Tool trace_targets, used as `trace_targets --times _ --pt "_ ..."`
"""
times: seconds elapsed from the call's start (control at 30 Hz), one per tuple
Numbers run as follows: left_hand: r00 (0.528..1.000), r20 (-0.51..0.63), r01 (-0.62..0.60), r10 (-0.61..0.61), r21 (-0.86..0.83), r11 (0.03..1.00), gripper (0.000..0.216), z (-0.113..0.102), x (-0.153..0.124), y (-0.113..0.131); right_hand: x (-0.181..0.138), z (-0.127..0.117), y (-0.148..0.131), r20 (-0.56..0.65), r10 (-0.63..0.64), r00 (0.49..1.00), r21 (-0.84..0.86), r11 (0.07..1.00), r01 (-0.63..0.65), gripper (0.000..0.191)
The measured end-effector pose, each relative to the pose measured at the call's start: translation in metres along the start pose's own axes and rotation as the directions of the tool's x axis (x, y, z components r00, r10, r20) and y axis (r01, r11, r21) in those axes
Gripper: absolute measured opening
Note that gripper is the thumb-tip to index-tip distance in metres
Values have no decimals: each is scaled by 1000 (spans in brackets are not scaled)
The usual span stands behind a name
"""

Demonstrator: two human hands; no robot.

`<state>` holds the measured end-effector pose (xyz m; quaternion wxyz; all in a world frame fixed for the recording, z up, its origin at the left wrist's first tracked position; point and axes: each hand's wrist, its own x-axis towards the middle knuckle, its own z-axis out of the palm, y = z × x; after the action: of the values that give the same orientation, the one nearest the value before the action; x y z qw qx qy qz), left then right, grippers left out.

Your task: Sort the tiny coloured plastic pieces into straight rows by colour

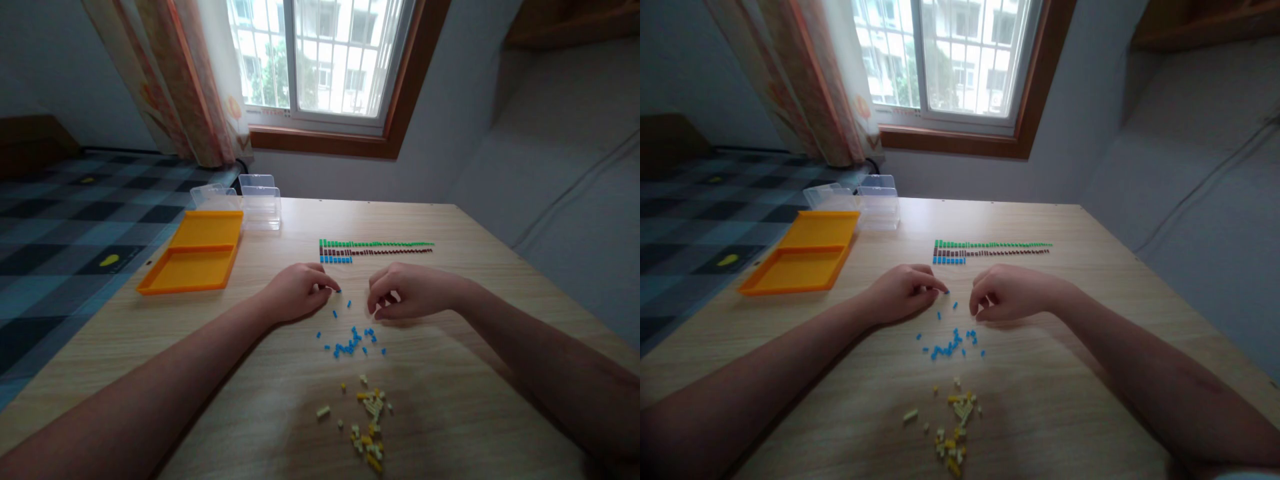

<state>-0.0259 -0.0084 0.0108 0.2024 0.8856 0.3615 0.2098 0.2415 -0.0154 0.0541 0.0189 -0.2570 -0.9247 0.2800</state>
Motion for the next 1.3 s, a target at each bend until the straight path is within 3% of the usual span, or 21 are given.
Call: trace_targets --times 0.3,0.47,0.6,0.73,0.83,1.1,1.3 --pt "1000 -9 -11 11 15 1000 26 1 0 -2 3 14 -7 40 -52 998 -5 999 52 22" --pt "999 15 -34 33 110 993 29 3 -1 1 2 9 3 2 29 1000 -69 997 -29 19" --pt "997 51 -62 52 217 974 33 4 -2 4 4 7 25 -163 123 979 -159 976 -149 19" --pt "996 61 -83 71 232 969 32 5 -2 3 10 18 46 -421 175 890 -206 937 -283 19" --pt "996 47 -85 77 228 970 30 5 -3 0 14 28 55 -547 166 821 -223 916 -334 19" --pt "997 45 -75 67 217 973 30 5 -3 0 22 38 63 -618 178 766 -216 898 -383 24" --pt "996 54 -76 65 237 969 30 6 -2 1 32 43 64 -626 182 758 -224 889 -399 27"
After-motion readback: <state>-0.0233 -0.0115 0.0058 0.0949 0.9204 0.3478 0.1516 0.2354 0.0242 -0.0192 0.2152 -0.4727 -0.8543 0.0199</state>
